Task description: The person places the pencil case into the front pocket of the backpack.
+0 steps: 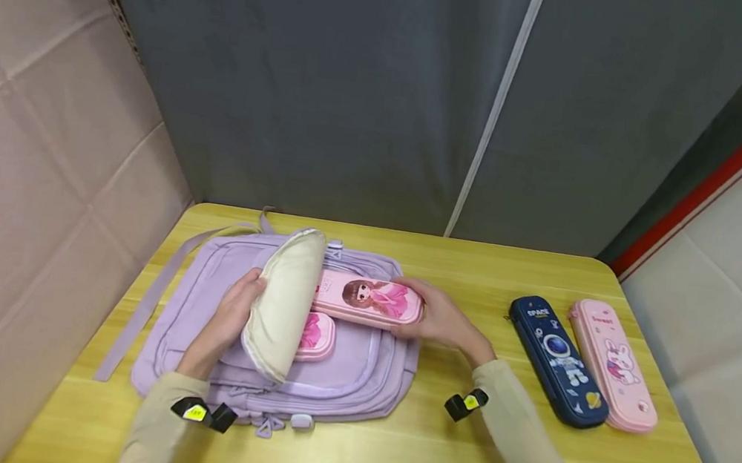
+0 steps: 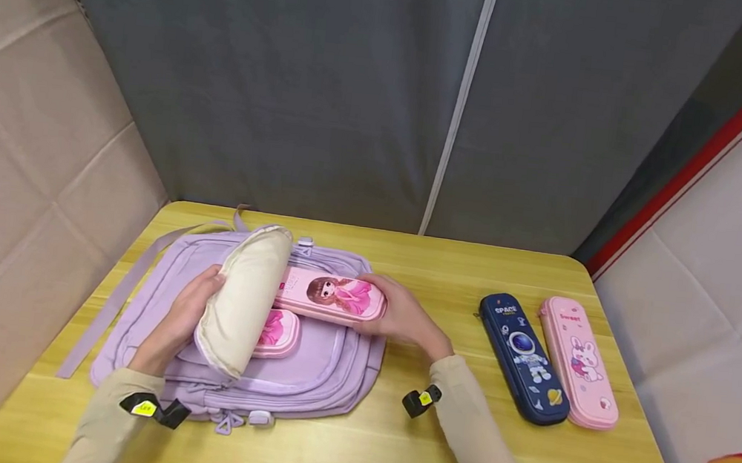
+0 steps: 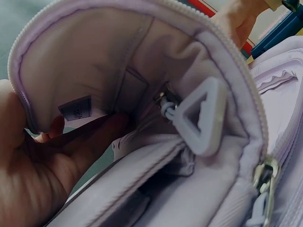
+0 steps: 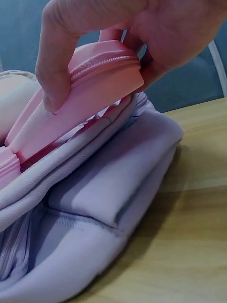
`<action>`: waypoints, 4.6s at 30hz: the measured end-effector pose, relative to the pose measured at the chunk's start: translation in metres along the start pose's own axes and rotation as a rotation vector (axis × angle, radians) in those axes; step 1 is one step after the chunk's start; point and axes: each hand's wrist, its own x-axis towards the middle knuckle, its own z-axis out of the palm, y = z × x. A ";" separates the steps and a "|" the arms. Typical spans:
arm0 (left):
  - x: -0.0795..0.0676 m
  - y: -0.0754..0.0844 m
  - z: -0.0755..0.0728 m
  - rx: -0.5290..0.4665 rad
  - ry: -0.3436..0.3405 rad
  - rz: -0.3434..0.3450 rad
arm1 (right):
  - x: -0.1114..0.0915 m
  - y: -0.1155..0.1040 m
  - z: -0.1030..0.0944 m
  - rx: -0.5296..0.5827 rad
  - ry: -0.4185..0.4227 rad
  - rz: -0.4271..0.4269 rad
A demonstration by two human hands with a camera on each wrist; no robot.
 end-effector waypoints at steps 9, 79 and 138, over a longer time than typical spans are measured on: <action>0.000 0.003 0.002 -0.011 0.007 -0.013 | 0.013 -0.005 0.001 -0.049 -0.012 -0.091; -0.002 0.001 0.006 -0.072 0.003 -0.008 | 0.069 -0.038 0.059 -0.017 -0.045 -0.051; -0.001 -0.002 0.001 0.001 -0.016 0.023 | 0.006 -0.012 -0.011 -0.036 0.234 -0.085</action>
